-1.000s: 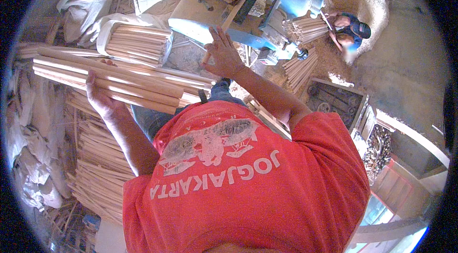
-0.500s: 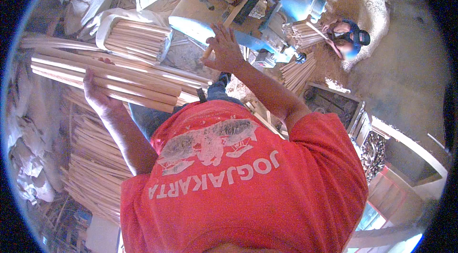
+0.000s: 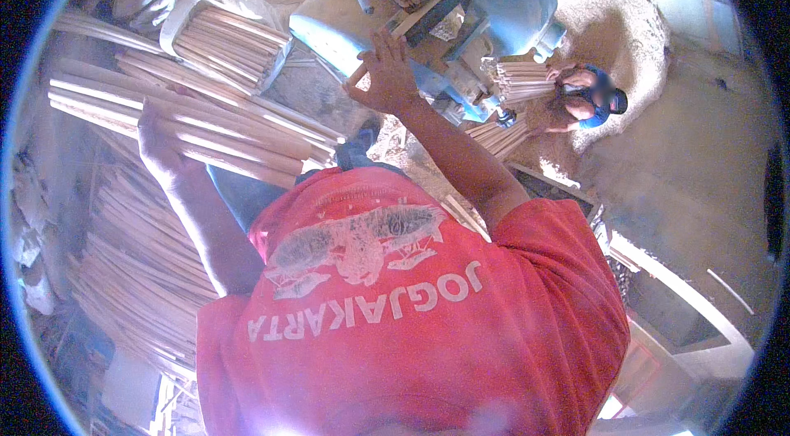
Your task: The person repeatedly feeds thin wooden rods through a powered shaping machine, holding each rod with both hands and guiding it through the cutter. Finished rods are placed into a growing pile on the floor. The process is continuous and repetitive throughout the clip.
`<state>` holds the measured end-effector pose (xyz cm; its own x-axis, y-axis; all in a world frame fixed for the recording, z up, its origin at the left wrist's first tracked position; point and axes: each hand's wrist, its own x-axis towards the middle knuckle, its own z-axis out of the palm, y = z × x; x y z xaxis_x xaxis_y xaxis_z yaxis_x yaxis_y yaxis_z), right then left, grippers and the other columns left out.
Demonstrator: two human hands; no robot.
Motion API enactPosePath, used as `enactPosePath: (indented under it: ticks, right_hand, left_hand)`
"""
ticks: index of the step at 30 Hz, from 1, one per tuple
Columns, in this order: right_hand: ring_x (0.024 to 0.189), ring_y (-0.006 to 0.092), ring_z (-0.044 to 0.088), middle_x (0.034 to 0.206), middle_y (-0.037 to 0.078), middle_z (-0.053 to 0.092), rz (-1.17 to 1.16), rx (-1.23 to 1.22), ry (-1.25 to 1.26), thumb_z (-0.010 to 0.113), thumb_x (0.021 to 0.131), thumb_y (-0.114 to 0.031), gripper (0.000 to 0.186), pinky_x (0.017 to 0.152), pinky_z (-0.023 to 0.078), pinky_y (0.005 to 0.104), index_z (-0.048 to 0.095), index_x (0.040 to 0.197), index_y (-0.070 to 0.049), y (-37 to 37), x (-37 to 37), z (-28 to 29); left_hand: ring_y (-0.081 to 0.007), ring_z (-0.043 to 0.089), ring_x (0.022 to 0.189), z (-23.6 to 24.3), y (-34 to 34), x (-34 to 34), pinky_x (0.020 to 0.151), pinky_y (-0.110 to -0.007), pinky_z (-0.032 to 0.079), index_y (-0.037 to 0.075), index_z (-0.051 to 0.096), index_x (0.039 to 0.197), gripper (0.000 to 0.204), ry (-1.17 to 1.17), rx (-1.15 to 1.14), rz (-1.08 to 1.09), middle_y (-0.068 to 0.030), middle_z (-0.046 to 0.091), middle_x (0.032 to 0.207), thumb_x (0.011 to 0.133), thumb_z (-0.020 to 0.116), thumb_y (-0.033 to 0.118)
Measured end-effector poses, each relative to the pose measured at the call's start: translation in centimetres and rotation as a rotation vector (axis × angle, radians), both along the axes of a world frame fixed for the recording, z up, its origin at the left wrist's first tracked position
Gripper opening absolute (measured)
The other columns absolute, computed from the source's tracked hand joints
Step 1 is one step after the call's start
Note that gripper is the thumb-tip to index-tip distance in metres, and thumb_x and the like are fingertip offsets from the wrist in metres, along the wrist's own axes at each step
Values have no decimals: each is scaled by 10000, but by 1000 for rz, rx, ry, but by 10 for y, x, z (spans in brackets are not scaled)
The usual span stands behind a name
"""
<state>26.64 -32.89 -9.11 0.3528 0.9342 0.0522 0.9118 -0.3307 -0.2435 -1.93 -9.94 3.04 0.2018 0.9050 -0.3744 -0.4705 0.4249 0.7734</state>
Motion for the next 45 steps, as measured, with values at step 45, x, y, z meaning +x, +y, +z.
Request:
enactPosePath:
  ticks: [45]
  right_hand:
    - [1400,533,285,1482,366,316,-66,280,-83,773,740,-487,908,1154,247,606,392,1388,22,-10,44,-12]
  left_hand:
    - [-340,608,1071,-10,-63,4,991,-488,488,-91,323,1382,623,-99,44,102,-248,557,1122,943,639,219]
